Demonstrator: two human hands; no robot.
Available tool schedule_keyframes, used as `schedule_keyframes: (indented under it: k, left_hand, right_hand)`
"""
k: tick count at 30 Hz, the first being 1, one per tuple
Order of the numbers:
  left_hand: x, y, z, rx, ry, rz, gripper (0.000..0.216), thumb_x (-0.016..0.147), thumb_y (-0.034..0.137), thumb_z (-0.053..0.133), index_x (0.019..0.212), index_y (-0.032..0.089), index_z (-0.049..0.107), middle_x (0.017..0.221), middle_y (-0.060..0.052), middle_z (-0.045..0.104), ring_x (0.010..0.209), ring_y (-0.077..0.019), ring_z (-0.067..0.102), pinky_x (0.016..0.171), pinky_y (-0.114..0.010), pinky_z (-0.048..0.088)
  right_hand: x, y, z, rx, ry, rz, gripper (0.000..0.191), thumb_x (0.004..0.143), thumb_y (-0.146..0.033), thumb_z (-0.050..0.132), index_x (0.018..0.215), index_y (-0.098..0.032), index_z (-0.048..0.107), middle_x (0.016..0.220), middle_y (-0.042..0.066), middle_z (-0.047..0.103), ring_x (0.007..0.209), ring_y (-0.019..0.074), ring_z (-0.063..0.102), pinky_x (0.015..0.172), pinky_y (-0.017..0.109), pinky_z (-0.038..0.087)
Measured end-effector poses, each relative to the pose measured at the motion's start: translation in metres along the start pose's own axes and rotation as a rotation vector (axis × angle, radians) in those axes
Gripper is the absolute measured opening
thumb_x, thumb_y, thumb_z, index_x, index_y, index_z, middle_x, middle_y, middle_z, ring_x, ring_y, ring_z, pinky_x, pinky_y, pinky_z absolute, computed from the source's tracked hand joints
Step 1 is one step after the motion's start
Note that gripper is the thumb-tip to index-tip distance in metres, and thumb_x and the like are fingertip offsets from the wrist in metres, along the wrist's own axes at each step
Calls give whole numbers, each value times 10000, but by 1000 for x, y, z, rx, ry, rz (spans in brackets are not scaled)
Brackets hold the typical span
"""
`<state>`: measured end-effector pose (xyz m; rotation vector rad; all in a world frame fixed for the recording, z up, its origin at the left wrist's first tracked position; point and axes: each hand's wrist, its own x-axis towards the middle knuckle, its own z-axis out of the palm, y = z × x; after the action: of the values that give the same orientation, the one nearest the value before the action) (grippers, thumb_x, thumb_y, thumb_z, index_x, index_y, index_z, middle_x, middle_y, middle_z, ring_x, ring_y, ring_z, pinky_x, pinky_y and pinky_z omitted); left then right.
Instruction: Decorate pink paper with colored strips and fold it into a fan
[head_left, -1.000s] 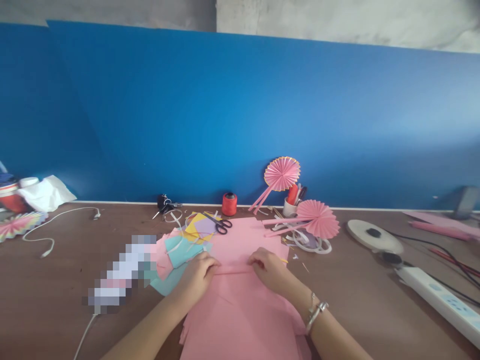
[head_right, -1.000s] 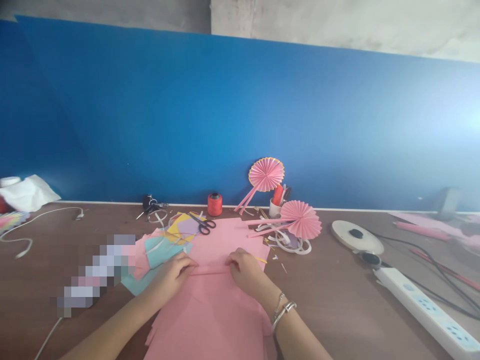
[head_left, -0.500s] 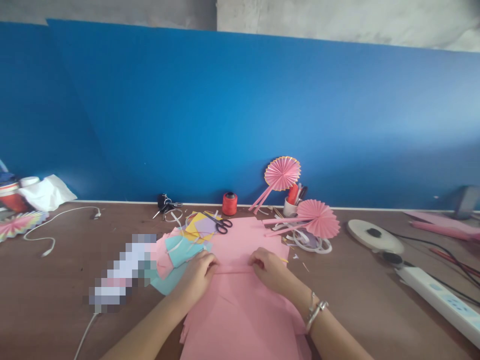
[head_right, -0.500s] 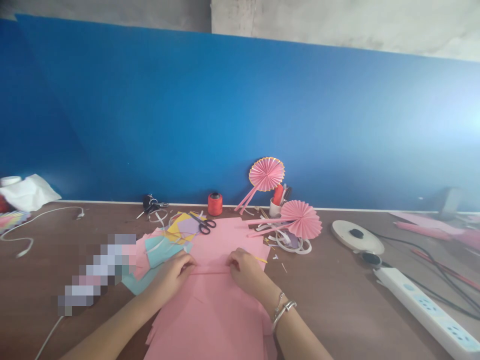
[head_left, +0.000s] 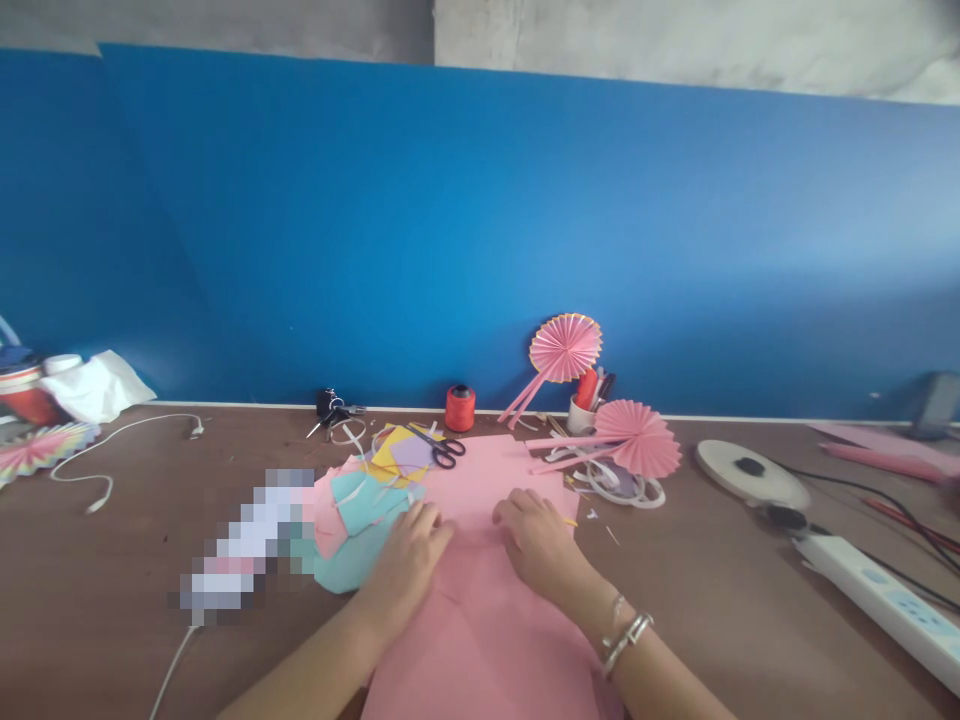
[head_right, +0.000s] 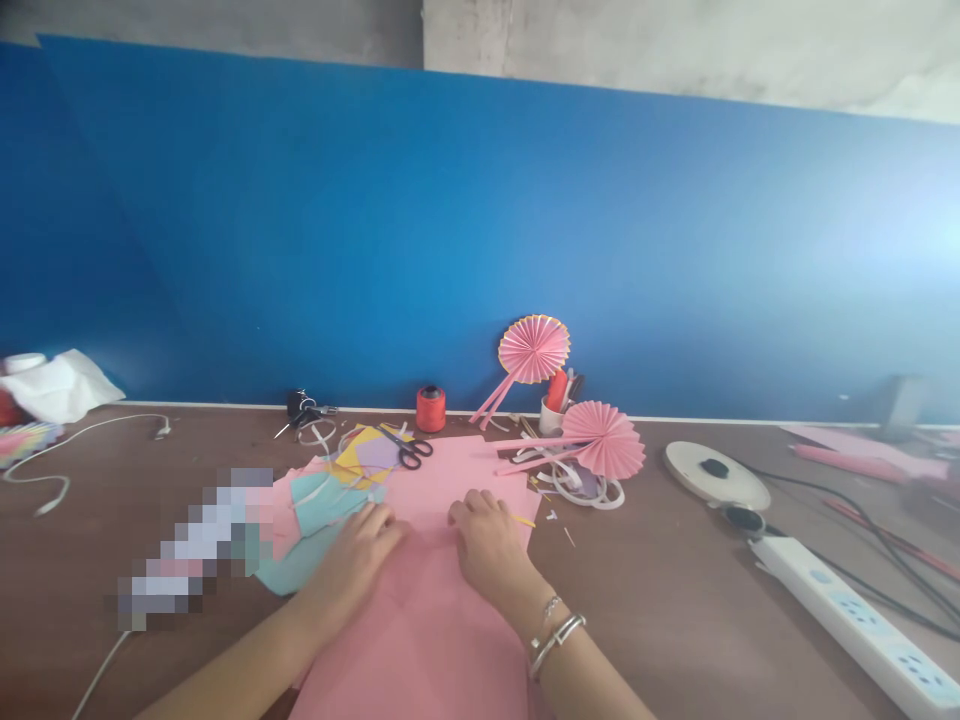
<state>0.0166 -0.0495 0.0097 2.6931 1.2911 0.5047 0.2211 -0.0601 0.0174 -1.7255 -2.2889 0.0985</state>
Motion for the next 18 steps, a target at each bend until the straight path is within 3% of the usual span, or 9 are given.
schedule_keyframes:
  k: [5,12,18]
  left_hand:
    - [0,19,10,239,-99,104,204,853,85,438,932,171,605,841,-61,544,805,-207,478,671,-322,388]
    - [-9,21,24,349,8,9,387,777,45,498,1121,208,567,774,-73,527,728,-221,490,581,-309,372]
    - [-10,28,14,447,-159,-127,283,686,-64,453,779,94,668,782,-134,589,755,-251,549,609,-335,416]
  right_hand:
    - [-3,-30,-3,-178,-133,-66,226,729,0,458,791,-162,604,838,84,600,799,201,517,675,329,279]
    - [-8,-40,-4,-239,-219,-65,204,737,-22,493,801,-135,650,822,116,631,730,214,577,622,340,283]
    - [-7,-30,-10,-276,-223,-91,267,703,28,454,784,-140,645,807,98,623,693,181,571,587,306,284]
